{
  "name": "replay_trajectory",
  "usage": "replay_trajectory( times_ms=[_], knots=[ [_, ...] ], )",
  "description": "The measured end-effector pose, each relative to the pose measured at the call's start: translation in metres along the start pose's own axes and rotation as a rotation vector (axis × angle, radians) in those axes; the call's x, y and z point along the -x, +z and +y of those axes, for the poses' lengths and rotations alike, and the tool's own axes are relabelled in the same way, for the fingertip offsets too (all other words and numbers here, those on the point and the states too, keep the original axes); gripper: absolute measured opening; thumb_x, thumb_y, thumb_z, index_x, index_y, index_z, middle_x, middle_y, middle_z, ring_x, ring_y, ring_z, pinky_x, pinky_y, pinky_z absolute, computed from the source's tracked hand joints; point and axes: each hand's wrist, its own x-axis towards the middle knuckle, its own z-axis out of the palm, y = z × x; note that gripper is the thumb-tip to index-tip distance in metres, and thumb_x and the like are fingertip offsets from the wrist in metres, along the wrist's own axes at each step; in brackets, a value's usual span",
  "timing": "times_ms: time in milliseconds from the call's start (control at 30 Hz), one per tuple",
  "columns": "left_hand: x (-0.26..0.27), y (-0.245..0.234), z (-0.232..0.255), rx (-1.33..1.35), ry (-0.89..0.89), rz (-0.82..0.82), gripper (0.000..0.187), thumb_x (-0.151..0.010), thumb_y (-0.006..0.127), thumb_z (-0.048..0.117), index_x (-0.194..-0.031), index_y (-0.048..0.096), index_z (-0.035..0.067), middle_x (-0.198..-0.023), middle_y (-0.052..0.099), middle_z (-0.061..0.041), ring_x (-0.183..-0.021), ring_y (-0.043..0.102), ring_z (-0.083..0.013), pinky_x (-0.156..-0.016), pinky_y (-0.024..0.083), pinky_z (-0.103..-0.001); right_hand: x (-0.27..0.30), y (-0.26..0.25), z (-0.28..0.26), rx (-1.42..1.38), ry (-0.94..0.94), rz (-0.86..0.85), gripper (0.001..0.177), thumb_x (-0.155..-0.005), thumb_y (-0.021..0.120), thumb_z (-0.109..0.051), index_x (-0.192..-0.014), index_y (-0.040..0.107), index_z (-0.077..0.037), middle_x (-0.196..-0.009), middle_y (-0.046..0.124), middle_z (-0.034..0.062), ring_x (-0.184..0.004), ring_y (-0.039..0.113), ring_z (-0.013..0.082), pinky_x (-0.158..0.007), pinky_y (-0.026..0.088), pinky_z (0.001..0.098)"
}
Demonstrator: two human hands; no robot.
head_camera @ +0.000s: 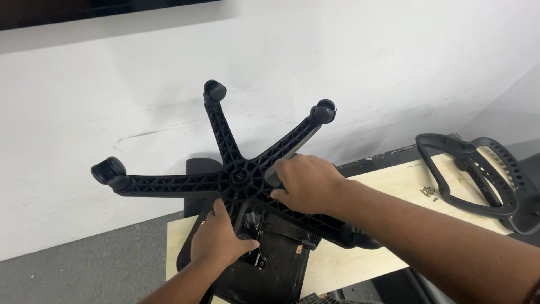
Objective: The person uses a screwdriver to tighten screws on the underside of an office chair seat, then attaches the five-star base with casters to the chair's gas lift. The person secures the base by tightening a central bolt.
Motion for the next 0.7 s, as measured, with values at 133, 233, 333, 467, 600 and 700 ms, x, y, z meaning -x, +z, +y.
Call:
replay_trajectory(
  times_ms=[133,233,333,467,600,700],
  knots=[
    [0.0,-0.002,0.0,-0.01,-0.018,-0.019,0.13,-0.07,0.09,0.055,-0.157,0.01,-0.001,-0.146,0.048,-0.023,-0.122,0.065,-0.0298,-0.092,0.062,-0.041,-0.001,0.001,-0.003,-0.04,-0.108,0.045,0.024,-0.077,0.064,0.004,-0.101,0.063,0.003,-0.099,0.065,0.0205,-0.093,0.071,0.0339,-0.082,0.06,0.0435],
    [0.001,-0.003,0.001,0.024,-0.04,-0.019,0.127,-0.072,0.089,0.055,-0.157,0.014,-0.001,-0.144,0.052,-0.022,-0.119,0.068,-0.0297,-0.092,0.062,-0.04,-0.004,0.004,-0.008,-0.044,-0.159,0.123,0.024,-0.077,0.06,0.009,-0.101,0.062,0.006,-0.113,0.054,0.0225,-0.093,0.069,0.0377,-0.081,0.059,0.0451],
    [-0.001,-0.003,0.0,0.02,-0.039,-0.043,0.12,-0.075,0.088,0.049,-0.156,0.014,-0.002,-0.142,0.051,-0.022,-0.117,0.069,-0.0295,-0.09,0.063,-0.039,-0.007,0.007,-0.013,-0.006,-0.165,0.161,0.027,-0.082,0.057,0.006,-0.11,0.057,0.007,-0.114,0.054,0.0246,-0.093,0.069,0.0387,-0.081,0.059,0.0465],
    [-0.002,0.001,-0.002,0.011,-0.018,-0.006,0.112,-0.077,0.087,0.041,-0.154,0.018,-0.002,-0.136,0.055,-0.023,-0.114,0.071,-0.0288,-0.088,0.065,-0.037,-0.009,0.007,-0.019,-0.015,0.0,0.087,0.027,-0.101,0.049,-0.018,-0.118,0.056,0.003,-0.1,0.067,0.0226,-0.086,0.072,0.0352,-0.077,0.059,0.0453],
    [-0.004,0.002,-0.003,0.012,-0.034,0.017,0.106,-0.077,0.087,0.041,-0.151,0.024,-0.001,-0.135,0.057,-0.021,-0.113,0.071,-0.0294,-0.089,0.064,-0.038,-0.011,0.005,-0.023,0.025,0.0,0.176,0.034,-0.107,0.05,-0.03,-0.117,0.059,0.001,-0.092,0.071,0.0185,-0.079,0.071,0.0325,-0.069,0.06,0.0451],
    [-0.004,0.001,-0.001,0.022,-0.055,0.003,0.113,-0.074,0.089,0.047,-0.151,0.021,-0.001,-0.136,0.056,-0.021,-0.115,0.069,-0.0294,-0.091,0.063,-0.039,-0.016,0.004,-0.028,0.092,-0.025,0.132,0.034,-0.092,0.058,-0.013,-0.119,0.054,0.008,-0.111,0.055,0.0257,-0.074,0.069,0.0316,-0.065,0.061,0.0412]
  ],
)
